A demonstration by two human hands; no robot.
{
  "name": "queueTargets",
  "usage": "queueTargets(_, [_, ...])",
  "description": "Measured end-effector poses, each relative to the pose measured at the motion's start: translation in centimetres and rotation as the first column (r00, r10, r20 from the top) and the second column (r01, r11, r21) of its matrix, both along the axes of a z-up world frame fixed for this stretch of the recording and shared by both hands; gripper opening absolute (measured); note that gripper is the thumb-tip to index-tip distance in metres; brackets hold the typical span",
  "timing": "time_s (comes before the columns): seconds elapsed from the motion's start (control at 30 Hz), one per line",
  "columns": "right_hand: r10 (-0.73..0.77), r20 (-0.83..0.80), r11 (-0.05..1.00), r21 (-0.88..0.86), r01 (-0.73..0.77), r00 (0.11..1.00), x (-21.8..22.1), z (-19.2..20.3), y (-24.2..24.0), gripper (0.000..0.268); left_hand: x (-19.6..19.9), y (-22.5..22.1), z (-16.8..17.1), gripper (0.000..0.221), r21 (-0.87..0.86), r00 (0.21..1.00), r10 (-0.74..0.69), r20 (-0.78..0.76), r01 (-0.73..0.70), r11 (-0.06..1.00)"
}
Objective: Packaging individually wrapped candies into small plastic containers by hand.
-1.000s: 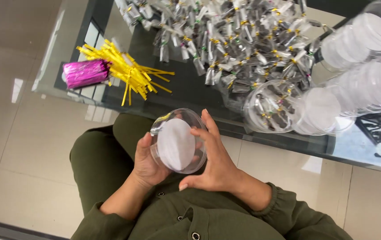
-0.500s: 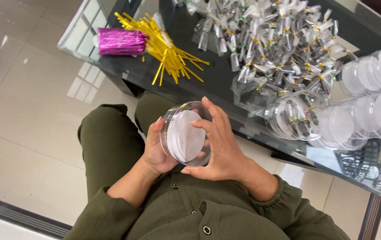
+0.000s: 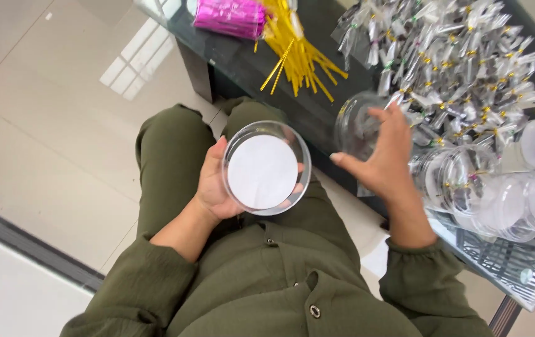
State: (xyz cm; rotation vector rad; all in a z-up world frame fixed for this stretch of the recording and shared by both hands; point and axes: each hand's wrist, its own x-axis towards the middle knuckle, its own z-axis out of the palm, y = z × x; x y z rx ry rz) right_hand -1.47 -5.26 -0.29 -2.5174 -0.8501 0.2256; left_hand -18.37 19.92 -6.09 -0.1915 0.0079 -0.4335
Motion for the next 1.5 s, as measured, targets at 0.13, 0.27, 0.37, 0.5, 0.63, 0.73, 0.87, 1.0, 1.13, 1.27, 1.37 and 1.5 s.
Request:
queueTargets(0.13, [-0.124,0.117,0.953,-0.261,0.151,0.985,0.0,-5.1,-1.4,0.101,0.5,0.8,0.9,0.099,0.092,0.996,0.066,-0.052,-0.061,0.994])
queueTargets(0.27, [-0.163,0.094,0.943,-0.277,0.183,0.982,-0.4,-4.8,-1.2,0.104,1.0,0.9,-0.4,0.091,0.108,0.991,0.13,-0.03,-0.126,0.986])
queueTargets(0.37, [-0.169,0.171,0.969,-0.151,0.195,0.971,1.3,-3.8,0.5,0.1,1.4,1.3,-2.5,0.084,0.304,0.964,0.246,-0.106,-0.204,0.931])
queueTargets(0.5, [-0.1,0.354,0.99,0.132,0.056,0.93,7.4,-5.6,4.9,0.033,1.5,1.5,-4.3,0.083,0.425,0.956,0.258,-0.137,-0.178,0.887])
queueTargets(0.63, [-0.081,0.239,0.997,0.005,0.082,0.968,14.9,-9.4,9.8,0.032,1.6,1.6,-4.4,0.071,0.57,0.919,0.295,-0.262,-0.099,0.815])
queueTargets(0.73, [-0.254,0.077,0.948,-0.175,0.264,0.964,16.3,-8.7,11.5,0.033,1.7,2.1,-3.3,0.074,0.62,0.929,0.269,-0.254,-0.057,0.782])
queueTargets(0.87, [-0.317,0.071,0.931,-0.167,0.325,0.946,16.2,-7.2,10.4,0.011,1.7,3.0,-3.3,0.072,0.654,0.934,0.301,-0.193,-0.106,0.749])
queueTargets(1.0, [-0.489,-0.048,0.87,0.038,0.491,0.871,15.5,-6.9,5.9,0.023,1.1,3.1,-5.3,0.062,0.73,0.925,0.363,-0.11,-0.172,0.661])
queueTargets(1.13, [-0.282,-0.611,0.694,0.403,0.597,0.74,10.9,-2.8,4.1,0.048,1.3,3.0,-7.0,0.068,0.648,0.901,0.434,-0.031,-0.312,0.694])
queueTargets(1.27, [-0.067,-0.694,0.663,0.506,0.552,0.717,6.7,-0.7,3.9,0.054,1.0,2.7,-6.1,0.075,0.659,0.896,0.444,0.003,-0.336,0.673])
queueTargets(1.37, [0.148,-0.694,0.64,0.61,0.466,0.705,3.1,0.5,4.7,0.066,1.0,2.2,-6.7,0.074,0.672,0.898,0.437,0.043,-0.35,0.653])
queueTargets(1.5, [0.335,-0.697,0.575,0.684,0.449,0.633,-1.1,0.8,6.2,0.038,0.5,1.7,-5.7,0.067,0.67,0.899,0.434,0.066,-0.362,0.648])
